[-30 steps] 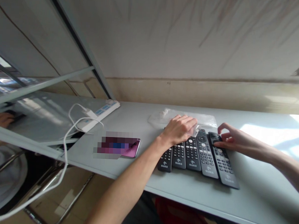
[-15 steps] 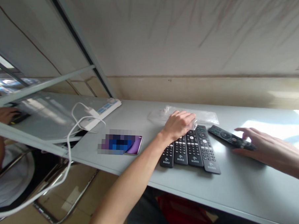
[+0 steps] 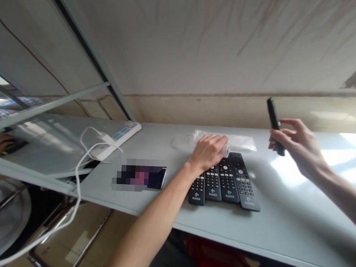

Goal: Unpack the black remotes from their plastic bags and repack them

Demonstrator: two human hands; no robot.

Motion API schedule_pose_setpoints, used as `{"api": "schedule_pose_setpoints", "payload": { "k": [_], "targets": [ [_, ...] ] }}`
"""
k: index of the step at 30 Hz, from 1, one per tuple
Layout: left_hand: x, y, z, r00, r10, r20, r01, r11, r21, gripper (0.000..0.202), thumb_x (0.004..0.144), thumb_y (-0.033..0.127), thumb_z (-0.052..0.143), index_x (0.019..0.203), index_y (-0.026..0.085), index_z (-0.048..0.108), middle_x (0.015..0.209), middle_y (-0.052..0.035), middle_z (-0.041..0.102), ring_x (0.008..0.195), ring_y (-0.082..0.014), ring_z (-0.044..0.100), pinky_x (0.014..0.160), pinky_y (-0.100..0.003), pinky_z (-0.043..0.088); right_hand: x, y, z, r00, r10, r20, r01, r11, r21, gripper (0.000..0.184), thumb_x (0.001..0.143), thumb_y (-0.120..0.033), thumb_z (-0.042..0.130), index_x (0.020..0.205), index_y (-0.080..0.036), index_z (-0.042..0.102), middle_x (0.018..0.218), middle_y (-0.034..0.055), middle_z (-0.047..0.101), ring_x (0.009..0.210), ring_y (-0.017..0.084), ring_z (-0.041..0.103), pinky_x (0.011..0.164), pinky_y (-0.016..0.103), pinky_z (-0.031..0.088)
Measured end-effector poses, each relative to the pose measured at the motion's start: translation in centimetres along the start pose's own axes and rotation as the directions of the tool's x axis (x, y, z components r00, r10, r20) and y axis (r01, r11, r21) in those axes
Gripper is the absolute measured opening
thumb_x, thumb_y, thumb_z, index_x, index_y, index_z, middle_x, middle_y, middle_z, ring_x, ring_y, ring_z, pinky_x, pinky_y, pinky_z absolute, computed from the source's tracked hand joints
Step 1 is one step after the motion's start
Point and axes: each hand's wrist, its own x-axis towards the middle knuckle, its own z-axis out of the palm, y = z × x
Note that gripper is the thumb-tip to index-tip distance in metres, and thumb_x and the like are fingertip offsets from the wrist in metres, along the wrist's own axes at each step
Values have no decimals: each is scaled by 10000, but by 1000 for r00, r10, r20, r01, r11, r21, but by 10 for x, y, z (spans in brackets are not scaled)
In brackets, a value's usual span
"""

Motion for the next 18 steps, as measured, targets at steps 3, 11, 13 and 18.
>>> {"api": "schedule_pose_setpoints", "payload": {
  "k": [3,11,13,18],
  "targets": [
    [0,-1,2,1000,-5,-18,5,1000,9,158,1077,197,519,1160,207,653,1168,-43,778,1110,-225,697,960,-388,511,-18,8,25,992,126,-2,-126,992,31,663,935,-658,685,1391,-188,585,876,115,728,737,252,672,587,354,516],
    [1,-3,1,1000,-11,-13,12,994,112,248,1112,223,457,1092,162,697,1138,-85,757,1139,-254,642,996,-390,479,-28,29,24,835,-496,240,550,723,-419,419,1032,-317,600,1438,-212,584,1120,143,733,997,319,646,881,460,526],
    [1,-3,-1,1000,-8,2,8,994,104,199,1089,205,497,1097,168,693,1144,-82,751,1143,-259,630,988,-389,483,-28,31,25,806,-524,276,592,687,-422,430,1028,-299,598,1454,-238,580,1065,116,731,978,319,629,874,462,518],
    [-1,-6,2,1000,10,3,-10,995,99,171,1072,210,524,1114,168,684,1153,-77,738,1149,-257,609,990,-384,477,-25,39,23,790,-551,271,613,683,-397,479,1025,-306,623,1502,-295,579,1002,78,705,961,300,621,874,443,516]
  ]
}}
